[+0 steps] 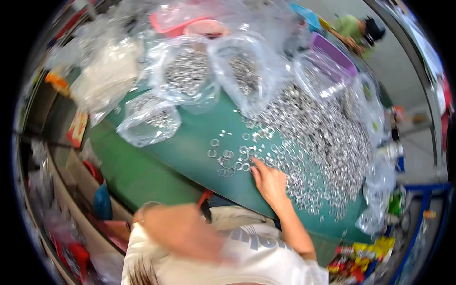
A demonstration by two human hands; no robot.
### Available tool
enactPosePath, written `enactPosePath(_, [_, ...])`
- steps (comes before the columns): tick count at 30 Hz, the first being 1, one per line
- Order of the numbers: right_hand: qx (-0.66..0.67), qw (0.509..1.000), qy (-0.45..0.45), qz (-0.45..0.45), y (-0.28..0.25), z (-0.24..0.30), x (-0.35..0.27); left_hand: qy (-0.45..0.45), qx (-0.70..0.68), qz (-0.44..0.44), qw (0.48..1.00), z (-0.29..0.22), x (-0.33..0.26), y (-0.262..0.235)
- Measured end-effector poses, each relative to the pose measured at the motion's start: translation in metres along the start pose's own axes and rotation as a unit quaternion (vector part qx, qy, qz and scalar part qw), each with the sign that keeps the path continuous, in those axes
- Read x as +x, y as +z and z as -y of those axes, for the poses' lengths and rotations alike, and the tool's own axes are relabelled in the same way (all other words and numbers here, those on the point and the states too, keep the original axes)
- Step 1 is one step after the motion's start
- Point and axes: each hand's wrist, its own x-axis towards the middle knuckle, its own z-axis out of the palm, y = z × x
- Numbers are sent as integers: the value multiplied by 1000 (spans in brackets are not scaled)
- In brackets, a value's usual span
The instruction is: The person sorts small metal rings by hand on a green workbench, picking up individual rings from a pile and placing them into plastic bags.
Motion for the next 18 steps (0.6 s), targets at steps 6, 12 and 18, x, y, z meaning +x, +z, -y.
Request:
enactPosePath(6, [-44, 997, 10, 58, 14, -7, -7, 136, -4, 113, 984, -66, 40, -76])
enactPosePath(12, [-82, 996, 24, -14, 18, -21, -15, 210, 83, 160, 961, -62, 38, -76])
enactPosePath(18, [-190, 975, 116, -25, 5, -37, -37, 245, 87, 170, 951, -82, 30, -62])
